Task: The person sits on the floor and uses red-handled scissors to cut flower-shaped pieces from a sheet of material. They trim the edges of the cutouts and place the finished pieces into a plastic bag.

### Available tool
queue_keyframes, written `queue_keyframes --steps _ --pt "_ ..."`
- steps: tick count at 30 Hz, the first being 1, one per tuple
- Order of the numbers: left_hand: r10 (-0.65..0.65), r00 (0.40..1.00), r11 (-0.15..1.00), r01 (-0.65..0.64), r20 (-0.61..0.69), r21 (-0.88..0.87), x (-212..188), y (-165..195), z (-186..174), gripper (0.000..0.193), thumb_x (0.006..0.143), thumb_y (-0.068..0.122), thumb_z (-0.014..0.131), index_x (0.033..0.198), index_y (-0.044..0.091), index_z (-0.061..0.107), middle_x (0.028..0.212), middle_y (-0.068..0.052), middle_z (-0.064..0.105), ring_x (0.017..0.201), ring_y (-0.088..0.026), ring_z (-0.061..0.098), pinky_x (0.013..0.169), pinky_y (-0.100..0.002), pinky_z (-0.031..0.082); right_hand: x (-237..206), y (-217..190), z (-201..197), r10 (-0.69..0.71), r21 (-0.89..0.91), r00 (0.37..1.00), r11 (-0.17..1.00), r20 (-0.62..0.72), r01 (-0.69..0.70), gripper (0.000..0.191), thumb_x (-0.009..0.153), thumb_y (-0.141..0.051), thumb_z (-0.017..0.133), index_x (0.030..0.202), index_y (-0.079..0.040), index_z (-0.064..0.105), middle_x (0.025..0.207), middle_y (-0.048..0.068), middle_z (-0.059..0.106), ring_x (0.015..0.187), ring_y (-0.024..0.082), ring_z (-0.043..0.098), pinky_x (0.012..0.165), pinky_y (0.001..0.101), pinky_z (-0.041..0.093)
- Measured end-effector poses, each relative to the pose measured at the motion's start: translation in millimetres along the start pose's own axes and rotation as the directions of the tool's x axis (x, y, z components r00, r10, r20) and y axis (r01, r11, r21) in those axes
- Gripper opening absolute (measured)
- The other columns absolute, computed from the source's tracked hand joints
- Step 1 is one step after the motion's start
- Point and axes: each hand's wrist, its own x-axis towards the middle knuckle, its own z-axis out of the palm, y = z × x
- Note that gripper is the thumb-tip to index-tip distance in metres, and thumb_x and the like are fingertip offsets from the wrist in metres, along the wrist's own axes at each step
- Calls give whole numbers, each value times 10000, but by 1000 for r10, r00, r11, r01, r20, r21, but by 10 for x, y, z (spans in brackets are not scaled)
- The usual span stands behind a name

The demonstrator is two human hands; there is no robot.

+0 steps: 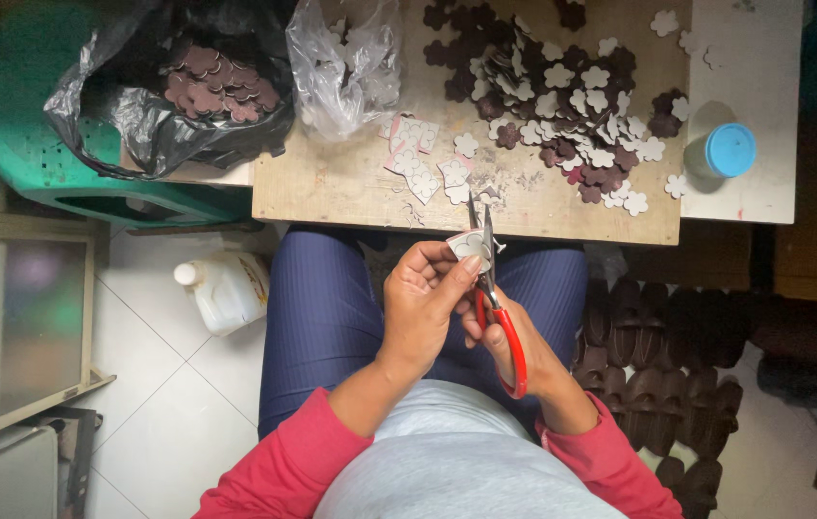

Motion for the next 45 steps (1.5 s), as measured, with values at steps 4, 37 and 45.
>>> queue_keyframes --steps 4,37,45 --pt "-39 999 998 40 20 -51 -13 1 -3 182 924 125 711 1008 2 607 791 -81 706 515 -101 627 412 -238 496 3 -37 12 -3 -66 1000 998 -29 1 1004 847 -909 412 1188 26 542 769 9 469 691 119 471 629 278 485" --pt "191 981 977 -192 18 98 113 -96 -83 295 935 -28 717 1209 -56 612 1048 -141 730 908 -117 705 801 -246 601 -9 -159 -71 23 -147 1000 989 -7 -24 912 883 -857 415 1169 1 533 737 11 447 657 126 462 622 291 490" --pt "196 981 976 -195 10 100 141 -81 -120 325 925 -41 720 1226 -67 601 1069 -161 733 951 -135 710 856 -256 594 -48 -148 -100 31 -144 999 989 4 -31 874 884 -857 406 1109 -21 526 736 14 468 639 124 478 594 281 487"
